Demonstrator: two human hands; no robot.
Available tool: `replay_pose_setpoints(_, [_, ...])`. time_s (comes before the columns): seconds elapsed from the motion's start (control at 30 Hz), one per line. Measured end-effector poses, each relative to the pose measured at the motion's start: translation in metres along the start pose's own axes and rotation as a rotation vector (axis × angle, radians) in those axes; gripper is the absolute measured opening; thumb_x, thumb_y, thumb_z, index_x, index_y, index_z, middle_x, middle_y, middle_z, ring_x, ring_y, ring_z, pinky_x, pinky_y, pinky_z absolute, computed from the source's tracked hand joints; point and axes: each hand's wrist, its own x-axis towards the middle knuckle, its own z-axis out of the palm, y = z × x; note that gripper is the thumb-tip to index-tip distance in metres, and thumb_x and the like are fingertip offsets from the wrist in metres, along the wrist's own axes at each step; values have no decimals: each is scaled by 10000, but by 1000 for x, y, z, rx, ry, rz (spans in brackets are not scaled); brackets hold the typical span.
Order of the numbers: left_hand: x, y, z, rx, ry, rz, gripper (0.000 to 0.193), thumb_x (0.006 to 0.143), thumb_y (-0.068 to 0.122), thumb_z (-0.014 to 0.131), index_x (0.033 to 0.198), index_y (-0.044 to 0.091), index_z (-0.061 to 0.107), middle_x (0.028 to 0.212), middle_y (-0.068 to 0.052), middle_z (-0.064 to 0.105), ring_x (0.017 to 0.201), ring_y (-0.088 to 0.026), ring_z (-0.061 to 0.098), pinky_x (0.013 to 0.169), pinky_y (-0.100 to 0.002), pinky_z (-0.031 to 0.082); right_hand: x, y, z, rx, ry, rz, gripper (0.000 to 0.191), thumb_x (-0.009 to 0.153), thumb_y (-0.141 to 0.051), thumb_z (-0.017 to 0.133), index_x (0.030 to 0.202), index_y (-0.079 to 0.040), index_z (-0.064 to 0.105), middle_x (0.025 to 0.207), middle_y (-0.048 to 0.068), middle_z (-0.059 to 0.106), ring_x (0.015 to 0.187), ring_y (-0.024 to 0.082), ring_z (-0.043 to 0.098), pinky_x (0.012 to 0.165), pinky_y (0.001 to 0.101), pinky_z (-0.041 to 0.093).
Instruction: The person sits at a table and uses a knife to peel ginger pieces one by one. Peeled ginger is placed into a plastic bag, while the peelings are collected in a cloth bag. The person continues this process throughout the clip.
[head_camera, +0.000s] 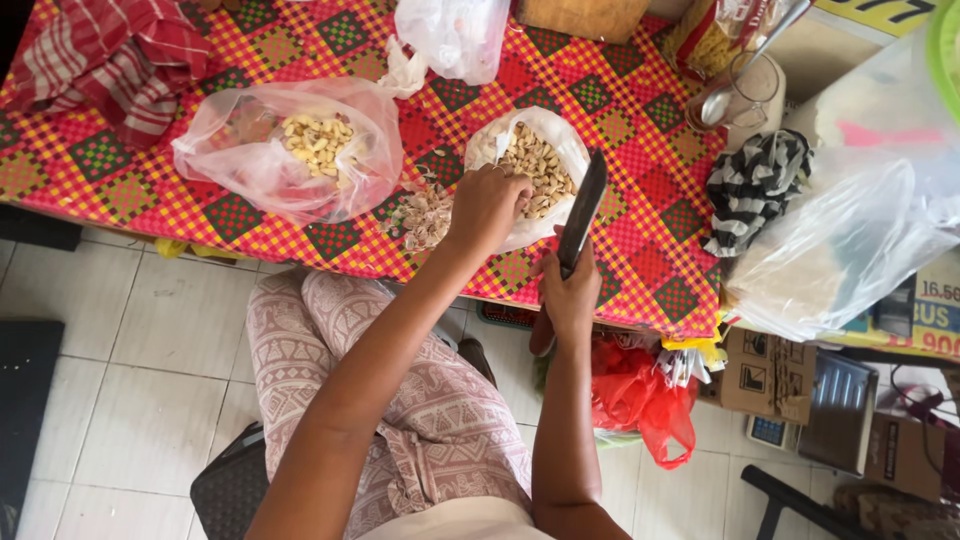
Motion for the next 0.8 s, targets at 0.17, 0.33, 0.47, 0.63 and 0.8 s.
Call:
replay_pose_setpoints(0.17, [-2,4,8,126,-18,-26,142,783,90,773,898,152,719,668,-29,676,757,-250,683,758,-455,477,1,3,-1,-32,-2,-7,315,978,-23,571,1292,-8,579,721,45,708,467,70,572,426,239,453])
replay_pose_setpoints(0.33, [-4,10,-3,-11,55,18,136,847,62,755,956,131,714,722,14,738,692,-201,692,802,-450,483,2,3,4,19,-31,-21,300,989,-18,556,1287,-2,586,707,53,697,476,63,561,433,238,444])
replay_pose_setpoints(0.47, [-8,5,-22,-329,165,-91,123,908,75,762,1010,135,731,921,-52,767,768,-155,730,691,-317,564,0,0,9,-3,-35,-27,285,985,-11,566,1269,0,592,689,53,703,461,62,562,422,235,442])
replay_pose_setpoints(0.63, [-49,-17,-49,-895,272,-458,104,973,22,687,1069,54,707,909,-80,748,755,-154,688,623,-299,498,-18,-10,11,28,-74,-52,312,977,5,552,1288,-5,579,706,50,694,460,58,545,409,238,420])
replay_pose_setpoints(0.8, [-111,-52,-96,-1109,403,-397,87,1013,61,676,1075,2,658,1000,-39,704,934,-106,691,866,-244,574,-44,-46,19,2,-85,-77,297,983,-1,552,1277,-6,591,699,59,680,464,66,538,412,244,417])
